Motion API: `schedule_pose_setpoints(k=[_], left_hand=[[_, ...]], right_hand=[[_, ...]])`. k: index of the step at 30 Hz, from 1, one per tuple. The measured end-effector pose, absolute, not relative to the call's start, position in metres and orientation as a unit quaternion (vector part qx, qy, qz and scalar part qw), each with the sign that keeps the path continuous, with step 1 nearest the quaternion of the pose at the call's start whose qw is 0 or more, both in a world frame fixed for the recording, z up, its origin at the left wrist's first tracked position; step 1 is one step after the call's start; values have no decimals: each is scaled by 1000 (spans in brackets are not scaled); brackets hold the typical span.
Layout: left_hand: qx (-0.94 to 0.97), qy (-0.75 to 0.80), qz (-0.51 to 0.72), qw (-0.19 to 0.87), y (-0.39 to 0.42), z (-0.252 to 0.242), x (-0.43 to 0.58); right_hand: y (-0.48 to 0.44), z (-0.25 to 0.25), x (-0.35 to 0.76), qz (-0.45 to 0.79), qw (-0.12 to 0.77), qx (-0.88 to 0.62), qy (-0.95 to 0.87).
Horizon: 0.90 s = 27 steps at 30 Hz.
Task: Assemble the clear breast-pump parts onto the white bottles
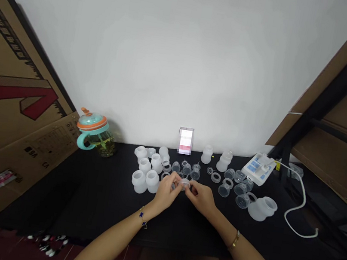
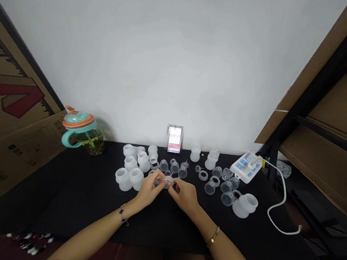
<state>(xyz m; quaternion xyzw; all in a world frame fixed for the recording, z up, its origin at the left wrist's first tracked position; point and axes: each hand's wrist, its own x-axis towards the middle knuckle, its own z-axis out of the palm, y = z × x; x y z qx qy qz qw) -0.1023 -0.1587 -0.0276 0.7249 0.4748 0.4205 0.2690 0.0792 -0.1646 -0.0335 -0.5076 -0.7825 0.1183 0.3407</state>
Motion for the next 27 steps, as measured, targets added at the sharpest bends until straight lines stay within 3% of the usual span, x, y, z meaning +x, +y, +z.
schedule_pose_setpoints(k=[16,27], left_hand=[[726,481,422,252,-159,-29,-104],[757,481,416,154,-160,-24,-102]], right_hand=[[-166,-34,78,130,344,-501,-783],[-164,-34,79,155,363,-513,-763]])
